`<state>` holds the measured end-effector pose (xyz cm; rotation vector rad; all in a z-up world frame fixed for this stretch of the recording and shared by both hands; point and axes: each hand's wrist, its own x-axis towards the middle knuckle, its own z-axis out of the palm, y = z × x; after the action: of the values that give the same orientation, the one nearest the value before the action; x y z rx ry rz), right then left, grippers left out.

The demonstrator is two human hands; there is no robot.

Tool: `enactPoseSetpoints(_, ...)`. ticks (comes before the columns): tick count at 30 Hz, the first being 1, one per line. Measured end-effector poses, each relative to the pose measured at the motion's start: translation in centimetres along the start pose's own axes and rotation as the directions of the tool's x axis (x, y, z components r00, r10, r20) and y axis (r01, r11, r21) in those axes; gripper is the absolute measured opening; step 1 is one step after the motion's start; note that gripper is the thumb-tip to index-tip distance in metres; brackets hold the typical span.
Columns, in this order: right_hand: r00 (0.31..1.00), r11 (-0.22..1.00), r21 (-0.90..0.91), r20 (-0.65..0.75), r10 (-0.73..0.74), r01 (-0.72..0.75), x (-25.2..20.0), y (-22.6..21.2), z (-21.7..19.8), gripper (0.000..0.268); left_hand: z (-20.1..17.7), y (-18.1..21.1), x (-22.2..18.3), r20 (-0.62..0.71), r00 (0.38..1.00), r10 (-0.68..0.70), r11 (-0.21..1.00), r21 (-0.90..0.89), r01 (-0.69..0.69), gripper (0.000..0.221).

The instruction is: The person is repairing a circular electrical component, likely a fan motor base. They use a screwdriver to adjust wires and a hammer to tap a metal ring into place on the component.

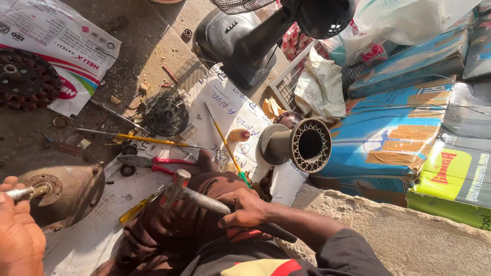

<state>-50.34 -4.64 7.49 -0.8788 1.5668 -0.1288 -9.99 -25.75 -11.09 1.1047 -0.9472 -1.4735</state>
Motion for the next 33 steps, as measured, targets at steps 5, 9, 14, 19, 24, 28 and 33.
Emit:
enactPoseSetpoints(5,0.999,0.998,0.064,0.043,0.01,-0.012,0.3,0.6,0.3,0.044,0.6,0.6,-0.3,-0.184,0.981,-0.065,0.969,-0.248,0.017,0.012)
enactPoseSetpoints(9,0.985,0.883,0.449,0.151,0.079,-0.139,0.4,0.6,0.5,0.041,2.9,3.1,-1.1,-0.232,0.973,0.014,0.935,-0.343,-0.095,0.029)
enactPoseSetpoints(14,0.986,0.916,0.368,0.101,0.131,-0.16,1.3,0.8,1.1,0.026,5.0,3.9,-0.3,-0.383,0.924,-0.018,0.966,-0.244,-0.083,0.032)
enactPoseSetpoints(19,0.997,0.99,0.129,0.046,0.058,-0.064,1.6,2.9,0.3,0.021,4.9,4.1,-0.1,-0.349,0.927,0.133,0.979,-0.1,-0.178,0.026)
enactPoseSetpoints(24,0.997,0.997,0.02,0.007,0.081,-0.081,1.7,2.8,0.3,0.021,4.4,4.0,-0.2,-0.259,0.949,0.181,0.979,-0.047,-0.199,0.015)
enactPoseSetpoints(28,0.999,0.998,-0.034,-0.007,0.048,-0.048,1.6,2.6,0.3,0.022,4.7,4.4,-0.4,-0.208,0.945,0.254,0.961,0.168,-0.221,0.009)
enactPoseSetpoints(33,0.998,0.996,0.066,0.0,0.066,-0.066,1.3,2.8,0.4,0.023,5.0,5.2,-0.5,-0.099,0.931,0.353,0.917,0.232,-0.323,0.012)
